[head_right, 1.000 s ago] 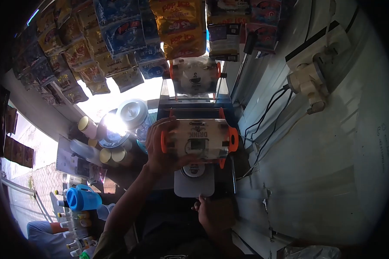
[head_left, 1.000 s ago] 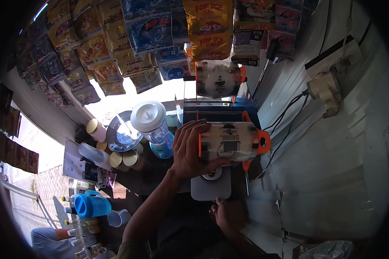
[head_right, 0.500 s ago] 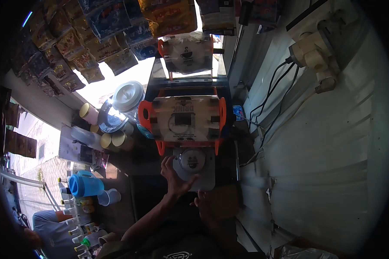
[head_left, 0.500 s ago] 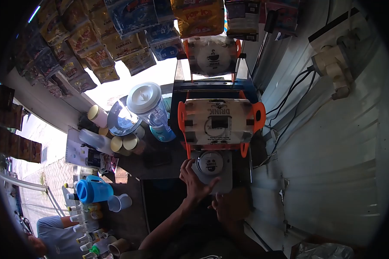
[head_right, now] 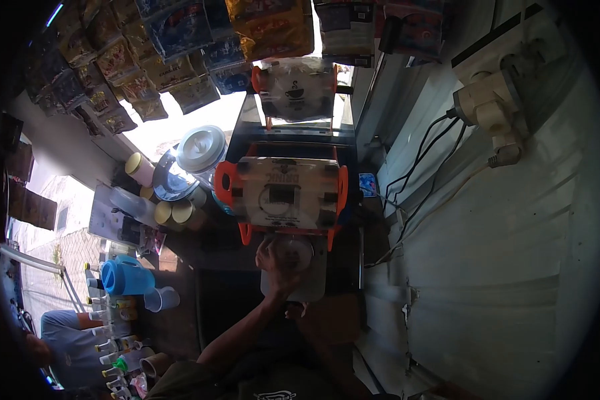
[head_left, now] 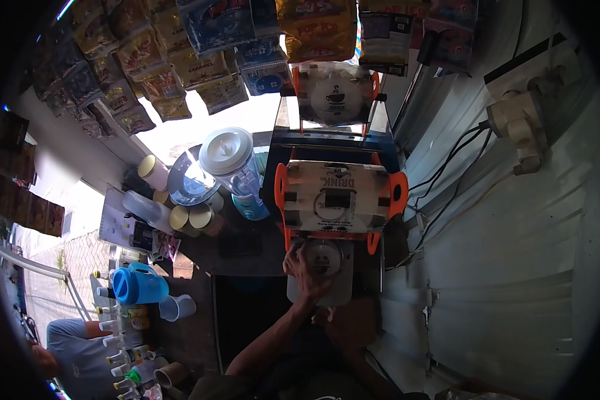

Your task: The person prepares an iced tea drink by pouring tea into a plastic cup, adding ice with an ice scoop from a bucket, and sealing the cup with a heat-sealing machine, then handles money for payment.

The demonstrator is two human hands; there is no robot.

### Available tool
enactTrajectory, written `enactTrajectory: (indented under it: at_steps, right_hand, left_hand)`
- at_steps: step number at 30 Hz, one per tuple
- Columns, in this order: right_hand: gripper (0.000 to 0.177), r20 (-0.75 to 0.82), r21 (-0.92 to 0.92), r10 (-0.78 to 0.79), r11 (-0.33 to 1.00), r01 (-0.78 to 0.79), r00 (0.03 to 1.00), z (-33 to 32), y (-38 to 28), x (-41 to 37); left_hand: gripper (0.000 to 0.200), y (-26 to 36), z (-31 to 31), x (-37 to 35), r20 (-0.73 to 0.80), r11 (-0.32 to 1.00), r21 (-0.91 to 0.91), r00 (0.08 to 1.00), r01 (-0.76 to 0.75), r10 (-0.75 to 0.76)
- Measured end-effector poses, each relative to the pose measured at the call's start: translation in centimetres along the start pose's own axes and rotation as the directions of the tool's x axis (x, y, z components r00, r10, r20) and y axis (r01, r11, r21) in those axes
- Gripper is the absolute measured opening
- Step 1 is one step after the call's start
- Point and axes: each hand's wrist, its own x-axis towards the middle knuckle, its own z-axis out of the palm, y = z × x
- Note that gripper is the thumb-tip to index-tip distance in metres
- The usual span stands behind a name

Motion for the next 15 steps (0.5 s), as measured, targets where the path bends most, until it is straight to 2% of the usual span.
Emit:
enactTrajectory:
  at_steps: [1,2,4,5,6,7,8,10,11,12,13,14,15]
  right_hand:
    - [0.038,-0.058,0.125,-0.040,0.991,0.047,0.997,0.8,-0.3,-0.3]
    - [0.038,-0.049,0.126,-0.031,0.991,0.037,0.998,0.8,0.0,-0.2]
    - [0.028,-0.029,-0.066,-0.083,0.995,0.081,0.996,0.6,-0.1,0.2]
    - [0.028,-0.006,-0.075,-0.072,0.995,0.071,0.997,0.9,-0.5,0.1]
    - [0.021,-0.139,-0.148,-0.026,0.989,0.005,0.990,2.1,-2.5,-0.6]
    - [0.020,-0.271,-0.214,0.005,0.975,-0.065,0.963,2.8,-3.5,-1.0]
    - [0.020,-0.244,-0.229,0.014,0.971,-0.072,0.970,2.1,-1.5,-0.5]
    - [0.022,-0.345,-0.210,-0.251,0.960,0.186,0.905,0.3,3.2,1.4]
    - [0.021,-0.332,0.078,-0.081,0.990,0.113,0.940,0.8,3.0,1.4]
    - [0.021,-0.294,0.066,-0.076,0.993,0.100,0.953,1.3,2.5,1.2]
    - [0.021,-0.325,0.115,-0.063,0.988,0.105,0.944,2.1,1.5,1.0]
    - [0.023,-0.355,0.163,-0.047,0.980,0.112,0.933,2.8,0.7,0.8]
    - [0.023,-0.322,0.148,-0.042,0.985,0.094,0.946,3.4,0.0,0.6]
  left_hand:
    - [0.096,0.1,-0.3,-0.2,-0.048,0.994,-0.092,0.997,-0.060,0.056]
    - [0.096,0.0,-0.9,-0.5,-0.103,0.977,-0.179,0.989,-0.120,0.103]
    - [0.096,1.1,-3.8,-0.6,-0.153,0.974,-0.169,0.980,-0.150,0.125]
    - [0.097,1.2,-5.0,-0.8,-0.180,0.929,-0.303,0.970,-0.212,0.163]
    - [0.098,1.6,-6.5,-1.1,-0.217,0.863,-0.426,0.957,-0.272,0.194]
    - [0.095,2.5,-8.8,-1.5,-0.239,0.845,-0.463,0.956,-0.266,0.170]
    - [0.095,3.2,-10.7,-2.4,-0.260,0.855,-0.450,0.954,-0.258,0.151]
    - [0.090,4.7,-14.6,-4.0,-0.455,0.633,-0.687,0.890,-0.357,0.008]
    - [0.082,5.3,-17.8,-3.5,-0.575,0.467,-0.626,0.774,-0.625,0.265]
    - [0.082,2.3,-17.7,-5.2,-0.599,0.488,-0.599,0.759,-0.635,0.253]
    - [0.078,-2.3,-15.9,-8.0,-0.460,0.235,-0.852,0.883,-0.469,0.093]
    - [0.075,-5.0,-15.3,-10.0,-0.262,-0.084,-0.962,0.965,-0.261,0.000]
    - [0.075,-4.6,-17.1,-10.4,-0.292,-0.070,-0.953,0.956,-0.293,-0.022]
